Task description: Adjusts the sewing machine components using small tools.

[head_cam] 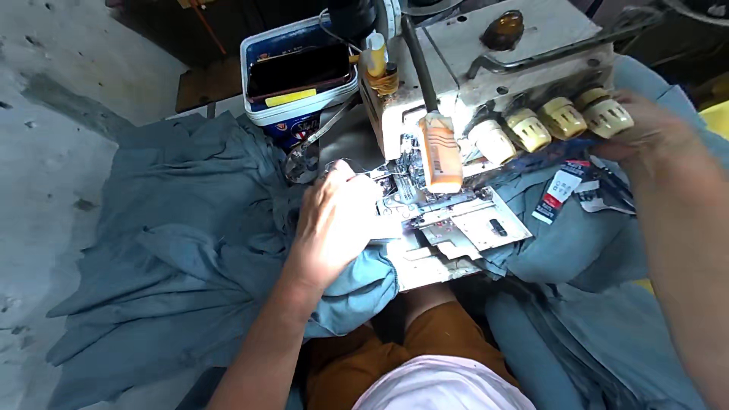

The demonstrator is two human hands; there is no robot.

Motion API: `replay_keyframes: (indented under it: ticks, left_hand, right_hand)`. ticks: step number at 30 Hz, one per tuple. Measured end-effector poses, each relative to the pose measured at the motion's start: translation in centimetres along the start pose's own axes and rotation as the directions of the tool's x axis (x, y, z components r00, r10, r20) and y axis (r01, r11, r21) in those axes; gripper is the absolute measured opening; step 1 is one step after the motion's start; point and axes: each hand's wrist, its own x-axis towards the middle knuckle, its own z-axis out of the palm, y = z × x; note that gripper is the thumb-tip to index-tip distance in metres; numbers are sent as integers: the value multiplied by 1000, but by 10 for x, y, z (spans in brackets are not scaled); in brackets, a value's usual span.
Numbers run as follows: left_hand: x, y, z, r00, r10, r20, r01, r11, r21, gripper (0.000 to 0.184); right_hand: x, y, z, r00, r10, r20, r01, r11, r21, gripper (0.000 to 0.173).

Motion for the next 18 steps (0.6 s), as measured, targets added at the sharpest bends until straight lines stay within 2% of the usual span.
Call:
replay_keyframes:
  ticks: [2,6,10,13,15,18]
  left_hand:
    - [4,6,4,997,-45,62,47,999,-22,20]
    - [10,4,14,994,-63,91,65,998,-23,29]
    - [22,9,11,970,-155,188,163,986,-26,28]
    - [26,8,10,963,-161,217,176,983,-55,28]
    - [26,5,10,961,-166,224,184,981,-66,26]
    - [26,6,7,966,-134,221,156,984,-84,22]
  right_hand:
    - [-1,-1,1,999,-37,30,38,999,-25,32]
    - [3,6,-4,996,-63,59,64,998,-24,31]
    - [5,5,-5,999,-6,-36,4,999,-52,37]
    - [-4,-6,-11,981,-79,-178,55,989,-137,30]
    - [-29,-19,-10,920,-192,-342,140,975,-171,19]
    - [-85,-29,-10,730,-377,-570,374,919,-128,33]
